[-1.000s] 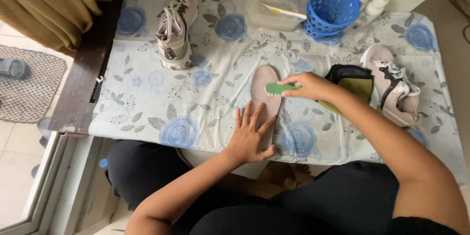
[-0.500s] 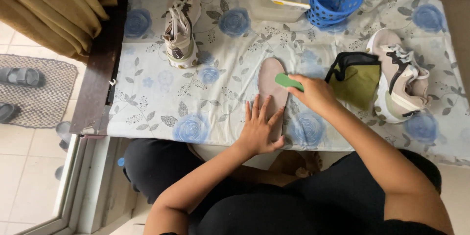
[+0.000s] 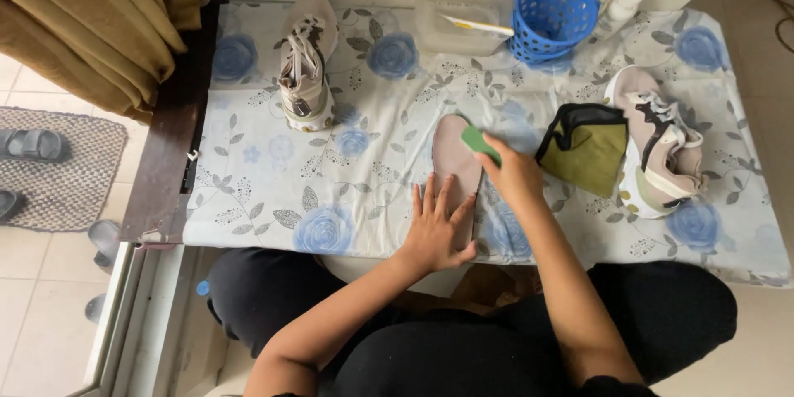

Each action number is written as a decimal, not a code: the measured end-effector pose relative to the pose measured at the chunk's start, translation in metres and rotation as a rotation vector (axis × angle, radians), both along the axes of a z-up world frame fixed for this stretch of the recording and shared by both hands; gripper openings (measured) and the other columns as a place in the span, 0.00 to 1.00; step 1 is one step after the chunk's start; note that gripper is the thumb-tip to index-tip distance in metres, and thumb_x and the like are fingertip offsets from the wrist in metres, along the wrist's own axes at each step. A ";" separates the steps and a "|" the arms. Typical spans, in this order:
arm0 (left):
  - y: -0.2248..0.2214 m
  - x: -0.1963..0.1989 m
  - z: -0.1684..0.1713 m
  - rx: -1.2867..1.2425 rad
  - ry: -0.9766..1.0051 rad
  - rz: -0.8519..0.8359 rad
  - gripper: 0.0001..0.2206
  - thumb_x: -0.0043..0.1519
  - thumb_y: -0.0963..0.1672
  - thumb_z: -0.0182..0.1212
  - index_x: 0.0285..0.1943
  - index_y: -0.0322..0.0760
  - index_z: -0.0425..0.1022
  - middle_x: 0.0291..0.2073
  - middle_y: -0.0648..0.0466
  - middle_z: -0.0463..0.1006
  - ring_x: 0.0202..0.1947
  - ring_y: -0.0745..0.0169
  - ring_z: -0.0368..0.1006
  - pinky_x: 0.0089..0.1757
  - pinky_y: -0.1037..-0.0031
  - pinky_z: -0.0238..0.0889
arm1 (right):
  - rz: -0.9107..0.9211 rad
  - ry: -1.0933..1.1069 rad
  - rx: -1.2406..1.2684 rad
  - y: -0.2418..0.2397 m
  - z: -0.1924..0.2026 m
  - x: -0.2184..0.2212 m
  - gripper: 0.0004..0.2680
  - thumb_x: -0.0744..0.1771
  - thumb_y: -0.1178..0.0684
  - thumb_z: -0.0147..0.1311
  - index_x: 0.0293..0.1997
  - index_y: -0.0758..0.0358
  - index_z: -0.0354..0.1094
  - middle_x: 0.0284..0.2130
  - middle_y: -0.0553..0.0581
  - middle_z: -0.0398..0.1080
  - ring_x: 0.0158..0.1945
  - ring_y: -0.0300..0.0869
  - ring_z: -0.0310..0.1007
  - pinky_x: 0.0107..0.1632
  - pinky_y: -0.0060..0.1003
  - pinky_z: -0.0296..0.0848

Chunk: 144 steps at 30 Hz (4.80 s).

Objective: The person is cleaning a shoe insole by vigorously scrubbing its surface with a small green cleaning tool.

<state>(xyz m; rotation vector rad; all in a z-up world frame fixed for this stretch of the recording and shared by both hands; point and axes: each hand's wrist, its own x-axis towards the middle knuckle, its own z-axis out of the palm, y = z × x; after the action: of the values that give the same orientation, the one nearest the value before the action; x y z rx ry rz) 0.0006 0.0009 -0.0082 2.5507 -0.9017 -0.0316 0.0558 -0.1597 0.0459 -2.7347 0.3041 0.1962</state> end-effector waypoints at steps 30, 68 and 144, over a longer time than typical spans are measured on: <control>0.001 0.004 0.004 0.007 0.059 -0.022 0.36 0.47 0.57 0.43 0.66 0.45 0.53 0.64 0.35 0.41 0.64 0.23 0.29 0.55 0.40 0.25 | -0.023 -0.054 0.108 -0.013 -0.018 0.033 0.14 0.64 0.39 0.46 0.56 0.31 0.59 0.40 0.62 0.70 0.46 0.54 0.68 0.45 0.45 0.69; 0.002 0.004 0.004 0.007 0.051 -0.040 0.35 0.46 0.58 0.43 0.63 0.44 0.57 0.63 0.36 0.44 0.64 0.24 0.30 0.56 0.42 0.28 | 0.021 -0.130 -0.095 0.034 -0.045 0.007 0.15 0.63 0.36 0.42 0.56 0.33 0.58 0.29 0.63 0.72 0.37 0.55 0.73 0.40 0.49 0.71; 0.006 0.002 0.007 -0.017 0.011 -0.046 0.34 0.47 0.56 0.46 0.64 0.44 0.55 0.64 0.35 0.42 0.63 0.23 0.30 0.53 0.35 0.27 | -0.105 0.020 0.112 -0.016 -0.027 -0.029 0.14 0.63 0.43 0.48 0.54 0.40 0.61 0.40 0.60 0.71 0.48 0.51 0.68 0.48 0.45 0.68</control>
<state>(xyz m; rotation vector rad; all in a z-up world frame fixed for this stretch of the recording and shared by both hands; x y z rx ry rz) 0.0025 0.0065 -0.0009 2.5120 -0.9526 -0.0516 0.0270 -0.1758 0.0184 -2.5998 0.4274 0.2062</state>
